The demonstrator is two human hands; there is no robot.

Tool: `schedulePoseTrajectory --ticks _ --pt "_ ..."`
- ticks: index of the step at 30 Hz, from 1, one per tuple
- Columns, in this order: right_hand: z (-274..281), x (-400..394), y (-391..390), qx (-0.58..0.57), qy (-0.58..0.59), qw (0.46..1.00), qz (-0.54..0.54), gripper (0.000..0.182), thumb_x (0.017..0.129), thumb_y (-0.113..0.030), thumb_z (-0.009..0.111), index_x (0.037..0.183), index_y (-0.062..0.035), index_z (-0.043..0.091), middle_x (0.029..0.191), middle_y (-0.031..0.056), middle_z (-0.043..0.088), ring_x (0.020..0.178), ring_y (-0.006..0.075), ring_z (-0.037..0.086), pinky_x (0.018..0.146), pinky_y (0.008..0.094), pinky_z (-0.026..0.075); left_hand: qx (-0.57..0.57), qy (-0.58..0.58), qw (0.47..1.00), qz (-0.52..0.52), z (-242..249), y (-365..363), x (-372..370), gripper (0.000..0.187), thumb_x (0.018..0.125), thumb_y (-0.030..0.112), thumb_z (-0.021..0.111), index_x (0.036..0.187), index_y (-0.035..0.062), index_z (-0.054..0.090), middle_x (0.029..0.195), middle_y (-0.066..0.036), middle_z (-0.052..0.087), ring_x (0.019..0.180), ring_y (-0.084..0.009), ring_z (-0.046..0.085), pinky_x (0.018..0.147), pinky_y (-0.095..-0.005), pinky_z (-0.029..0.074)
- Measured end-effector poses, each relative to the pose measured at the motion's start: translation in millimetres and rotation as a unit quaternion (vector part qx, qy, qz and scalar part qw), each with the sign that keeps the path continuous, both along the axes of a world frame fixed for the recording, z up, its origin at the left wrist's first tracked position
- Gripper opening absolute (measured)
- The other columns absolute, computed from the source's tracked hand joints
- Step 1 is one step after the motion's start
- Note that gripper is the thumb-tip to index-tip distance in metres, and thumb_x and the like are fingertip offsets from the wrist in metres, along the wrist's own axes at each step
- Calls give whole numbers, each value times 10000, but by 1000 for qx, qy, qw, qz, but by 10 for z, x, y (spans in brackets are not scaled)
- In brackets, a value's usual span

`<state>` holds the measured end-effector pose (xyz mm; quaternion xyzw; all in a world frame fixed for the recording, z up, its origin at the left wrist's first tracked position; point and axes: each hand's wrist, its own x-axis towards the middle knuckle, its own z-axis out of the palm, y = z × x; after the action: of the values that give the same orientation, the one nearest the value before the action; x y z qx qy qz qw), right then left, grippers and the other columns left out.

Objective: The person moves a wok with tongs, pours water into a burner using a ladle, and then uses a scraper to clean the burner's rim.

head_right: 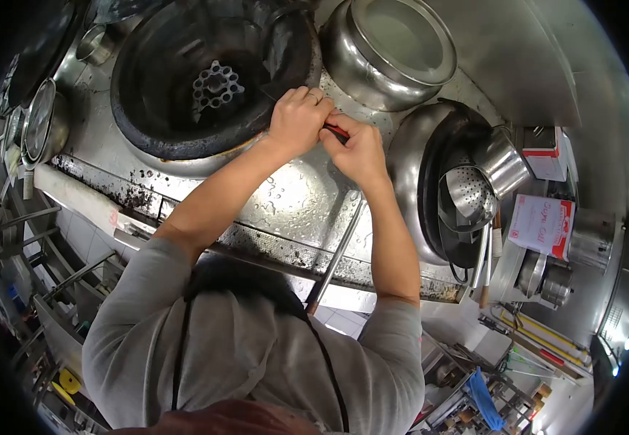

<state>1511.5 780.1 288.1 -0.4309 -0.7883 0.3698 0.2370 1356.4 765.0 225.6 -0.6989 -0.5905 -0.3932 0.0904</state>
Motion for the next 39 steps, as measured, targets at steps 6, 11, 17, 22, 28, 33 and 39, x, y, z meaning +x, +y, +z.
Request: schedulePoseTrajectory --ticks 6,11,17,22,28,33,39 --pt "-279 -46 344 -65 65 996 3 238 839 -90 752 1037 42 746 849 94 745 768 117 669 728 283 536 3 24 1000 -16 -9 237 -132 170 666 159 800 800 114 706 850 -63 671 872 -250 676 789 -373 527" --pt "-181 -58 400 -89 46 995 16 215 833 -79 758 1013 39 746 833 60 735 734 104 641 686 282 517 5 14 1000 0 -81 289 -103 161 670 129 779 808 119 698 858 -62 668 869 -255 666 782 -378 523" --pt "-56 3 551 -83 7 996 40 157 828 -78 759 957 11 759 815 29 726 722 82 621 652 251 480 2 3 1000 2 21 281 -25 139 686 143 769 800 123 693 844 -69 661 853 -258 675 778 -371 524" --pt "-96 -127 840 -114 57 992 15 104 841 -48 741 932 1 757 796 12 710 708 72 610 649 244 471 1 26 1000 10 -9 639 -123 161 679 156 790 808 122 700 847 -75 664 868 -268 680 788 -387 533" --pt "-4 -75 878 -93 -14 994 57 116 837 -38 740 939 17 749 818 32 727 735 76 620 661 273 492 -7 13 999 30 -16 597 -92 172 681 178 791 812 124 693 868 -81 665 867 -283 678 793 -394 532" --pt "-47 -60 1055 -100 44 992 61 117 838 -47 745 938 12 747 815 35 725 728 82 625 664 269 499 -21 8 1000 16 10 815 -134 125 708 170 765 797 109 702 871 -97 689 884 -288 685 800 -394 537" --pt "-31 -61 1097 -73 13 994 78 141 831 -45 757 956 18 740 786 31 716 739 92 645 682 259 509 -5 37 999 36 76 882 -174 111 728 186 741 812 115 730 864 -94 712 900 -264 700 818 -384 542"
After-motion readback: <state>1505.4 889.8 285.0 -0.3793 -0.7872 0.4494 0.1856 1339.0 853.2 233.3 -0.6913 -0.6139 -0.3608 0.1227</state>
